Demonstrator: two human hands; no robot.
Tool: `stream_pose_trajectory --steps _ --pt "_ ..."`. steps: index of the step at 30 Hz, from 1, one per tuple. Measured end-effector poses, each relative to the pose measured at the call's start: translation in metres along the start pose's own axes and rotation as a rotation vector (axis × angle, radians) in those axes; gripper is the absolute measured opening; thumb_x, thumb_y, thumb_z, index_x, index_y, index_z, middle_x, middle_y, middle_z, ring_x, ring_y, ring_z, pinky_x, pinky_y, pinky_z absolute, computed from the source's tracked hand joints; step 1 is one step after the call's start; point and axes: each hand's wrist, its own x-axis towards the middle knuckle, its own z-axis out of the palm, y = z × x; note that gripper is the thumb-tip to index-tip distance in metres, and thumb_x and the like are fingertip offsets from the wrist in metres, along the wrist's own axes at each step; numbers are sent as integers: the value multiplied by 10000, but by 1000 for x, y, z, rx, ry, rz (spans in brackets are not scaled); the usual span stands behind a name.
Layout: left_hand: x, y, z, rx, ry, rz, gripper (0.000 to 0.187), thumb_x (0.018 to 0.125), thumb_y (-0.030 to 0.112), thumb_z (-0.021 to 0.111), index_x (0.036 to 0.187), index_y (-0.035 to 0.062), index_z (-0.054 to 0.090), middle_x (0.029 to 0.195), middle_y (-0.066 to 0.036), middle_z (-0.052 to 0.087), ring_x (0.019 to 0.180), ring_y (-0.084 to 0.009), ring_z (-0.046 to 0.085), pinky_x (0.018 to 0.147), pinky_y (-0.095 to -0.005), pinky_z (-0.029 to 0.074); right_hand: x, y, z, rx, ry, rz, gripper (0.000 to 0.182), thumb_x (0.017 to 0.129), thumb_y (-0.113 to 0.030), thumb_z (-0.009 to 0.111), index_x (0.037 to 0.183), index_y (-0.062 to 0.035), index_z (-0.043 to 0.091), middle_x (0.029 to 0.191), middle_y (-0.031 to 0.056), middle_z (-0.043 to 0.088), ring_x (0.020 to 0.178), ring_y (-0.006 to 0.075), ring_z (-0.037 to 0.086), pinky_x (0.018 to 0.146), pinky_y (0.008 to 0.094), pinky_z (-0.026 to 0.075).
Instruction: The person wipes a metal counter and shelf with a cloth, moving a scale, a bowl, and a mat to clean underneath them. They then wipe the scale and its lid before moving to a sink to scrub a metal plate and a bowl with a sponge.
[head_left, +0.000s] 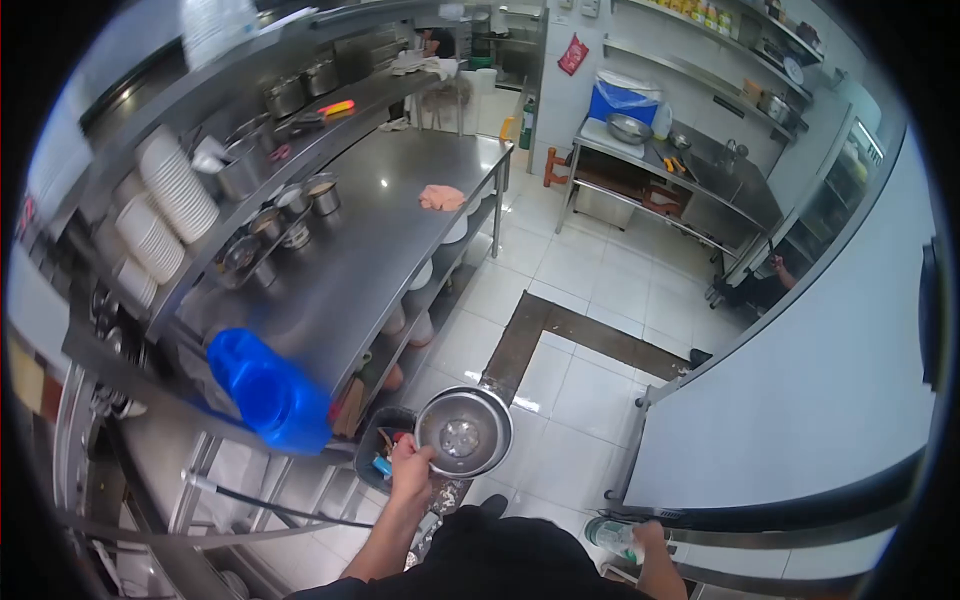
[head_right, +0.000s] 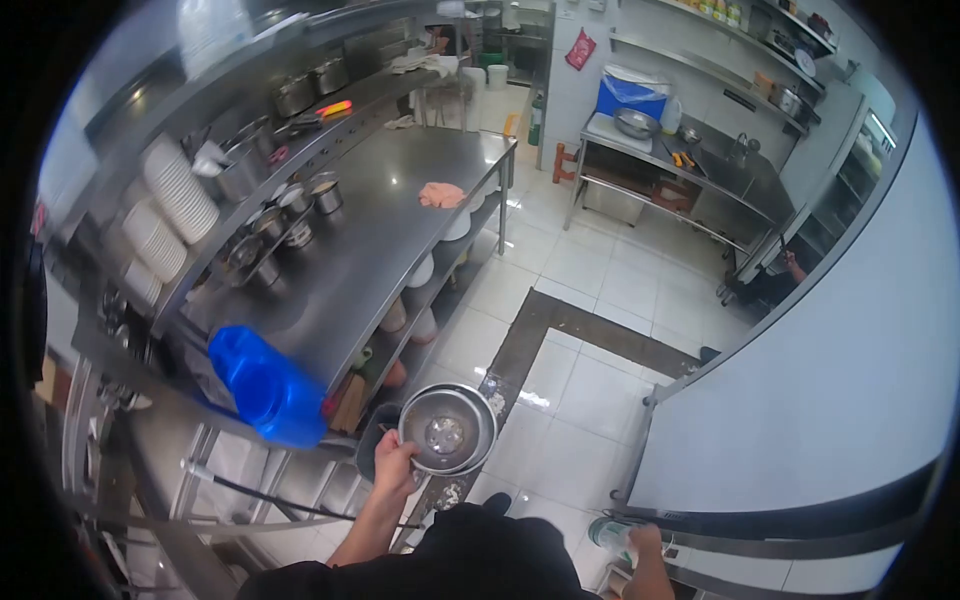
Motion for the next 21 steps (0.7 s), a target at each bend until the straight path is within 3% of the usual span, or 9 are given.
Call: stream_pose_trajectory --steps 1,3,6,11,15,17,19,20,21 --pt "13 -4 24 -21 -12 -9 281 728 -127 627 808 106 493 748 -2 537 642 -102 510 581 -267 419 17 36 35 -190 -72 -112 560 801 -486 726 1071 4 734 1108 209 739 1061 374 704 908 462 551" --pt "45 -11 70 -30 -67 -14 283 740 -132 629 808 106 491 740 -2 544 614 -98 512 555 -264 423 -34 8 5 158 -121 181 559 810 -492 719 1076 0 733 1102 212 738 1059 376 704 911 461 549" --pt "71 -12 153 -12 -104 8 282 745 -131 627 810 107 490 748 -9 550 599 -111 530 555 -269 454 -34 -1 -19 350 -159 312 558 823 -500 708 1082 -6 732 1093 217 738 1055 378 704 915 460 547" --pt "112 -24 281 -45 -169 -97 278 738 -149 588 915 60 535 898 -65 626 794 -177 626 736 -333 539 17 3 -76 493 -267 290 557 846 -514 690 1092 -16 731 1078 226 738 1048 381 705 921 457 544" --pt "130 -10 362 -44 -97 -116 288 736 -153 583 928 57 534 918 -72 624 802 -191 628 761 -338 545 125 -6 -177 549 -358 114 557 864 -525 675 1101 -24 729 1066 233 738 1043 384 705 926 456 541" --pt "147 -8 398 -76 -80 -72 285 737 -148 582 933 55 540 917 -72 633 803 -190 636 756 -340 549 214 -38 -252 408 -220 109 515 862 -438 663 1131 -1 706 1138 226 728 1047 374 705 883 478 567" --pt "158 -10 427 -99 -46 -27 273 741 -135 581 936 54 552 909 -70 651 811 -185 652 738 -344 554 357 -35 -287 147 -25 -152 501 862 -431 658 1098 8 714 1162 236 716 1072 419 687 911 483 558" --pt "168 -15 437 -103 -28 -14 272 741 -133 582 940 51 557 911 -70 653 814 -186 651 741 -339 551 403 -45 -319 306 163 -95 472 879 -420 637 1032 18 727 1142 259 711 1069 455 676 933 484 545" --pt "181 -22 445 -103 -18 -5 271 741 -132 584 944 47 561 913 -69 655 816 -186 651 745 -334 548 425 -58 -388 -108 208 -515 478 900 -407 568 1028 22 736 1098 271 715 1015 457 680 917 507 535"
